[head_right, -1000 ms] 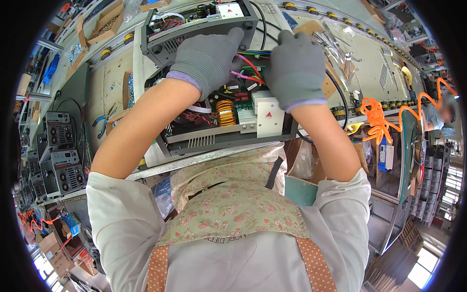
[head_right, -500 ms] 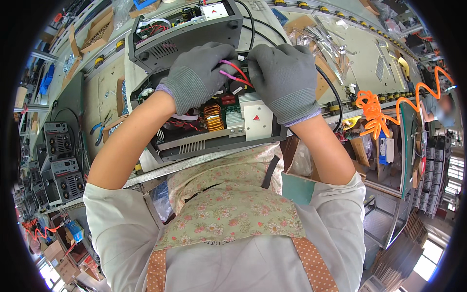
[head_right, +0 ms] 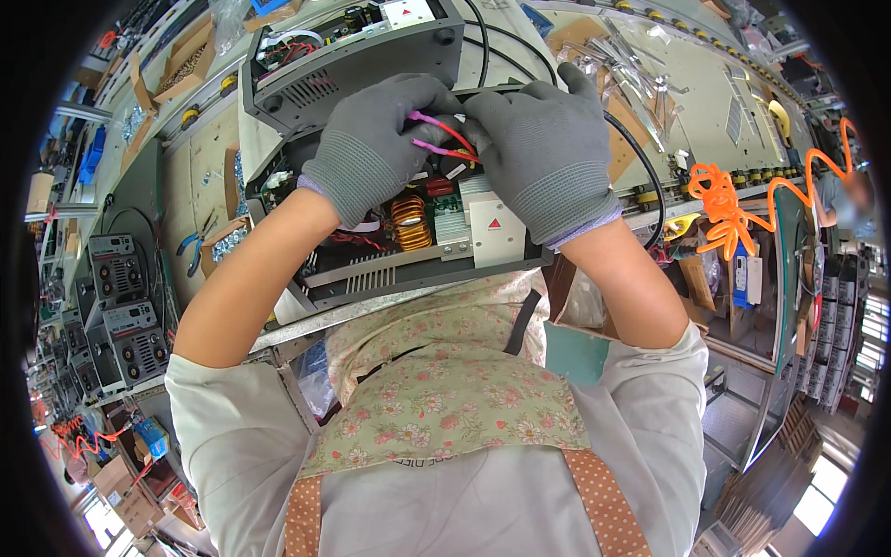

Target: Assembling the internal wiring and components of an electronic power supply unit on a production line.

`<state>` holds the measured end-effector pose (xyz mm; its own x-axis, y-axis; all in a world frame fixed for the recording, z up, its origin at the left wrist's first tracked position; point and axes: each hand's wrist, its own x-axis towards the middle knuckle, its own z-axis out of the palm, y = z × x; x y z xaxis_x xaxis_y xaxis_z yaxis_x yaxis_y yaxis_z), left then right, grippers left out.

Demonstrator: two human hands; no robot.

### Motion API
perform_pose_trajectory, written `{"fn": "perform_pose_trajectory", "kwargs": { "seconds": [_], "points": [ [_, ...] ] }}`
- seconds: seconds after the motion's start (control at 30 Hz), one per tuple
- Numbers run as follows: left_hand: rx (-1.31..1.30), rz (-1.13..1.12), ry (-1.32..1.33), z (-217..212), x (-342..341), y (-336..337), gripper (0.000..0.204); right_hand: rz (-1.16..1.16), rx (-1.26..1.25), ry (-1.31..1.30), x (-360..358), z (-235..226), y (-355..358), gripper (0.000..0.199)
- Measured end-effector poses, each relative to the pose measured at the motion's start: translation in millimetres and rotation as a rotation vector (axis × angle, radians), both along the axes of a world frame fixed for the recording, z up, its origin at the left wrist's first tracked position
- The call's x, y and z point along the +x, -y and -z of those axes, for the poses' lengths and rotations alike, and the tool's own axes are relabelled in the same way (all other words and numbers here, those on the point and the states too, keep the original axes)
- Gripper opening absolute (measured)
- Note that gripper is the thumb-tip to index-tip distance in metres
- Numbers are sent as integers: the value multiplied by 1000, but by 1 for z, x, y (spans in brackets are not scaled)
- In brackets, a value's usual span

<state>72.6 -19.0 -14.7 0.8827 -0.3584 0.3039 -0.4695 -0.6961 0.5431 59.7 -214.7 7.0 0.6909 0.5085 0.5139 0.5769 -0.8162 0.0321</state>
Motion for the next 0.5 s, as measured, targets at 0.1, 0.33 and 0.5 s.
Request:
{"fn": "perform_pose_trajectory", "kwargs": {
  "seconds": [0.1,0.33,0.5],
  "points": [
    [28,-23,21,1,0,0,17,-44,56,7,-1,1,1,11],
    [160,-181,-176,-19,-9,-3,60,-58,-93,-63,0,-8,4,10],
    [307,-181,-330,-39,-24,-1,110,-74,-313,-70,1,-10,4,11]
  ]
}}
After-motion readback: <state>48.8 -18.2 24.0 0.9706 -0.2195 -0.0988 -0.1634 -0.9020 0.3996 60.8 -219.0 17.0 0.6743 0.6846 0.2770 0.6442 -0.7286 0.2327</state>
